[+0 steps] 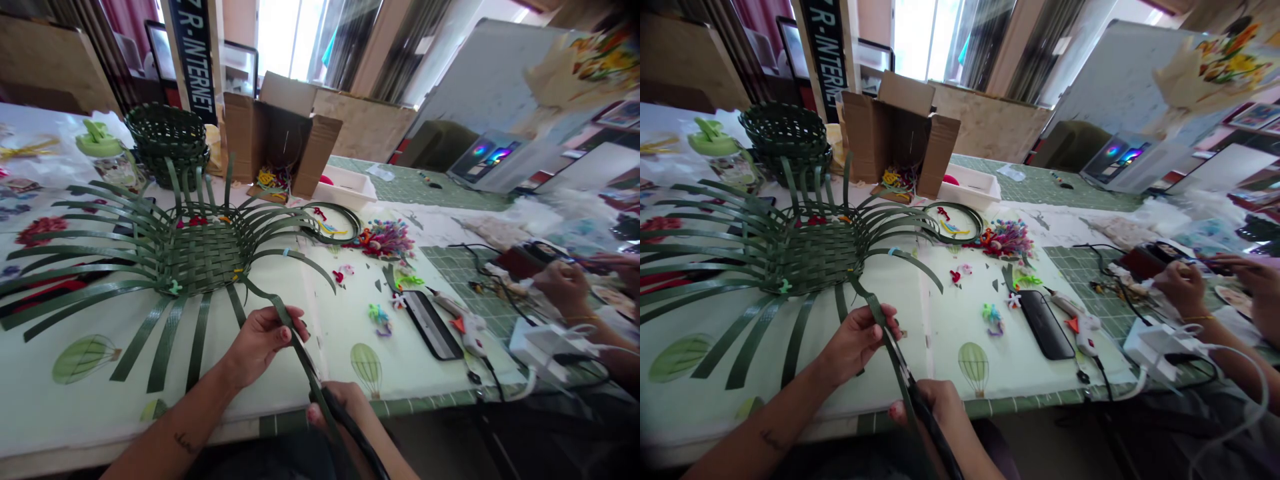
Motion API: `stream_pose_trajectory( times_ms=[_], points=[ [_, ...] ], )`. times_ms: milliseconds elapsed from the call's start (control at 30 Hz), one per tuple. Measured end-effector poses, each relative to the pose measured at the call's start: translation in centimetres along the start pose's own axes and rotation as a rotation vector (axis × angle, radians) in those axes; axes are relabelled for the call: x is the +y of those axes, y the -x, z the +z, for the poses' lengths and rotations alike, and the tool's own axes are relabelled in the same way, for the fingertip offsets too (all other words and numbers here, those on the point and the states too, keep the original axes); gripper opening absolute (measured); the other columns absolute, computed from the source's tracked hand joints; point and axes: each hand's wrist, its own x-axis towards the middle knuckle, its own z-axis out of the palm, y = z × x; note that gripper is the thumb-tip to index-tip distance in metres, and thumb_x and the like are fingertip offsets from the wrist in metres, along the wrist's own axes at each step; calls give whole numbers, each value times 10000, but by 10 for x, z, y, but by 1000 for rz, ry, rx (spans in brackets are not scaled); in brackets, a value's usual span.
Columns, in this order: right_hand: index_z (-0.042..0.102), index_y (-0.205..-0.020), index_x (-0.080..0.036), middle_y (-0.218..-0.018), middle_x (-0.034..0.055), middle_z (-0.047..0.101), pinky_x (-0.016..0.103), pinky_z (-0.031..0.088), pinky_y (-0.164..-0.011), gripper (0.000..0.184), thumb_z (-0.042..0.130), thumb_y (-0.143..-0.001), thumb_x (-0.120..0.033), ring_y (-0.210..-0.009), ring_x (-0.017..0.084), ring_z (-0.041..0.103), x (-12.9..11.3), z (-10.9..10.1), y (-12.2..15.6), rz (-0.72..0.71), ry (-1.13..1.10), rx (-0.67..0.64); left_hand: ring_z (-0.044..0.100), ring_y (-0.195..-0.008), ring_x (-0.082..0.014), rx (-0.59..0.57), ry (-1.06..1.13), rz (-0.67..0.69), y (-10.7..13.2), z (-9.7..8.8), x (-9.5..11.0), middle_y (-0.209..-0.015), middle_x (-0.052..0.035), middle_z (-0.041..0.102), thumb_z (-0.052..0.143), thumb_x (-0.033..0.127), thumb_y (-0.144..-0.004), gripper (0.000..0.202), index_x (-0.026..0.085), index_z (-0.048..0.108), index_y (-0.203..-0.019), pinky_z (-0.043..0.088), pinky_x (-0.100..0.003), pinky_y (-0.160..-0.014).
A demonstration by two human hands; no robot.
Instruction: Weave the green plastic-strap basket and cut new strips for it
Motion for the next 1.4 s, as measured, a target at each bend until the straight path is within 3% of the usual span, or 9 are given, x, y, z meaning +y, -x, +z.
stream_pose_trajectory(
  times_ms=[300,467,767,933,1067,1233,1400],
  points=[
    [378,-575,-174,-539,-36,296,235,168,-467,568,553,-664,-707,-534,83,251,16,1,-7,-124,-15,-34,648,-736,-156,-5,-29,-24,0,8,-4,-747,-60,700,800,223,-629,281,159,729,-893,493,-257,-716],
    [372,-583,-177,-538,-37,298,234,173,-465,579,527,-674,-727,-524,78,247,16,4,-9,-78,-7,-4,642,-723,-163,-3,-29,-44,0,11,-4,-731,-70,703,809,228,-614,293,148,728,-884,494,-275,-708],
    [350,-542,-182,-500,-52,288,233,160,-451,555,630,-637,-652,-499,66,241,5,5,-5,-54,-154,-16,644,-727,-158,-19,-61,-47,0,7,-8,-741,-63,706,805,222,-620,290,161,730,-894,494,-279,-725],
    [347,-574,-183,-520,-47,298,232,152,-453,588,564,-641,-726,-507,66,236,7,5,-8,-57,-102,4,638,-707,-167,-22,-103,-101,0,8,-13,-736,-73,707,819,228,-592,297,149,731,-864,496,-296,-715],
    [330,-553,-186,-518,-47,281,236,148,-453,577,584,-653,-694,-505,67,231,6,7,-7,-50,-159,9,636,-699,-176,-4,-115,-103,0,9,-14,-725,-80,702,824,241,-580,314,136,730,-860,499,-311,-712],
    [339,-529,-188,-504,-47,273,244,156,-460,559,615,-651,-658,-502,71,227,1,6,-5,-49,-204,-6,637,-738,-171,-7,-98,-66,-2,10,-7,-756,-73,695,817,246,-599,357,141,723,-927,498,-296,-738],
    [332,-533,-192,-520,-46,254,240,150,-458,557,642,-623,-647,-523,78,219,-1,2,-5,-45,-151,-13,643,-776,-156,23,12,-33,-3,9,2,-827,-62,670,743,307,-707,339,150,703,-1005,505,-281,-773]
  ],
)
